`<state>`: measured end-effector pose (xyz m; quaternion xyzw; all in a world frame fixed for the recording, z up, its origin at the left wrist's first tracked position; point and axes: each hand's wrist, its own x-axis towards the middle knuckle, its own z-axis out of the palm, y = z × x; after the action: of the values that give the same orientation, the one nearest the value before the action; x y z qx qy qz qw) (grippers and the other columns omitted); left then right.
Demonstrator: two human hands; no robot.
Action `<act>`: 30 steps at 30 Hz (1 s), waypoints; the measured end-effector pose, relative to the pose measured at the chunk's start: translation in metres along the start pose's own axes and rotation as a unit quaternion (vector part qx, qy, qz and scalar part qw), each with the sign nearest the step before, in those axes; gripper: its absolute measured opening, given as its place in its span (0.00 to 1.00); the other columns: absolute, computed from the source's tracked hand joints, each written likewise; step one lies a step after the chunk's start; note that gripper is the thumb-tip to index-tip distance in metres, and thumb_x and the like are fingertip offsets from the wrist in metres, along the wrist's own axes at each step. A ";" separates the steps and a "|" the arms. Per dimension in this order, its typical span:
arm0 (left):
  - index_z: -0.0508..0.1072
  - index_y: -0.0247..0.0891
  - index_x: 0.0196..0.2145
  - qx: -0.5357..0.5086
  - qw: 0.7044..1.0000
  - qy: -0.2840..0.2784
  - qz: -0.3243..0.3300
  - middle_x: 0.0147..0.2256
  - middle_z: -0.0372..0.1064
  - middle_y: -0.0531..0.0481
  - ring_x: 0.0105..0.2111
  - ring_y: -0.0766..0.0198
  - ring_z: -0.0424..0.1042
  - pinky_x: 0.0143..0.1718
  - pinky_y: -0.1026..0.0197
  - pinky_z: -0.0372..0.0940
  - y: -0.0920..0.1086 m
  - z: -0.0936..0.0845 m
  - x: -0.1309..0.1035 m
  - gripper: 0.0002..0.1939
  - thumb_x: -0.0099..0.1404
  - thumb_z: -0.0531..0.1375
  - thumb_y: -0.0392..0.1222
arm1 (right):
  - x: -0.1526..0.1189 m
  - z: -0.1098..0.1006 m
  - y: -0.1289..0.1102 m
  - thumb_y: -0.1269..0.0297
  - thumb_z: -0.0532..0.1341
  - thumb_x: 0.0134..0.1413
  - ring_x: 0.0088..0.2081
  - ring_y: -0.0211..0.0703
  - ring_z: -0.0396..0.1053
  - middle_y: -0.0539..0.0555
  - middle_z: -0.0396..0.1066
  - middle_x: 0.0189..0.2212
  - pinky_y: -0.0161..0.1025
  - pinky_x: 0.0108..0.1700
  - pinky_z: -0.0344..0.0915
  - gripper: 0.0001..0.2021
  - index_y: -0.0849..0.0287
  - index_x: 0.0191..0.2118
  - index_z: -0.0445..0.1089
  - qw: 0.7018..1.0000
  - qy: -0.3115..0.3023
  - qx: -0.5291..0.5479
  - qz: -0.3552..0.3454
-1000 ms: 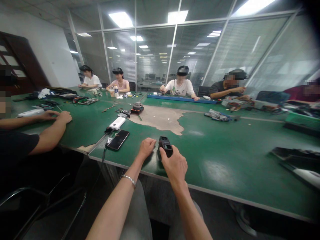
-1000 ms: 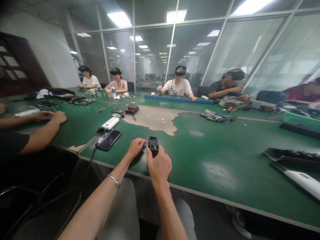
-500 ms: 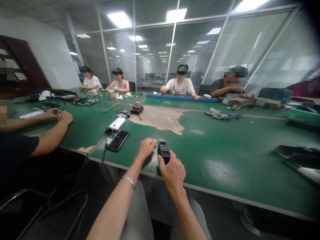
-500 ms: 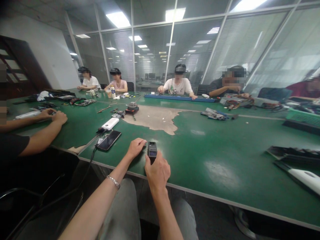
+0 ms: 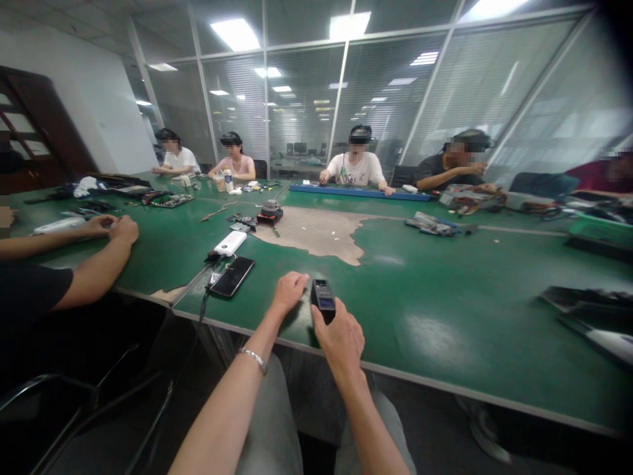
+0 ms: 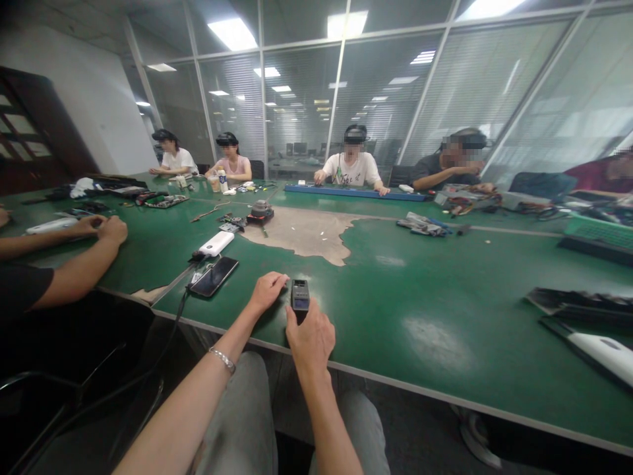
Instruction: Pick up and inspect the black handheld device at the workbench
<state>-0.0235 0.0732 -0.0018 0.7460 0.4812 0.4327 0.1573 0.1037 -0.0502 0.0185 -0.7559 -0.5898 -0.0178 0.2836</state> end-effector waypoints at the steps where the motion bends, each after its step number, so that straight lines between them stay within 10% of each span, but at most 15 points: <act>1: 0.77 0.37 0.32 -0.002 1.000 -0.001 -0.001 0.32 0.74 0.48 0.35 0.64 0.71 0.39 0.64 0.62 0.000 0.000 0.000 0.21 0.70 0.49 0.49 | 0.000 -0.001 -0.001 0.45 0.52 0.58 0.38 0.52 0.71 0.60 0.73 0.35 0.42 0.40 0.60 0.26 0.61 0.53 0.64 1.000 0.002 0.005 0.000; 13: 0.77 0.37 0.30 0.023 1.000 -0.012 0.008 0.33 0.75 0.48 0.36 0.64 0.71 0.41 0.64 0.63 0.002 0.000 -0.002 0.18 0.69 0.51 0.46 | 0.036 -0.032 0.040 0.44 0.55 0.55 0.44 0.51 0.70 0.59 0.73 0.45 0.42 0.45 0.61 0.27 0.58 0.54 0.66 0.981 0.142 0.132 -0.004; 30: 0.80 0.39 0.32 0.042 0.997 -0.051 0.033 0.41 0.75 0.48 0.43 0.63 0.71 0.47 0.62 0.65 0.003 -0.002 -0.002 0.17 0.67 0.53 0.45 | 0.019 -0.001 0.080 0.46 0.56 0.55 0.42 0.54 0.70 0.62 0.73 0.42 0.43 0.44 0.62 0.28 0.62 0.54 0.65 0.994 0.087 0.058 0.034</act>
<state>-0.0235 0.0691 0.0005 0.7888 0.4652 0.3781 0.1357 0.1816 -0.0454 -0.0068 -0.7536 -0.5366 -0.0392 0.3776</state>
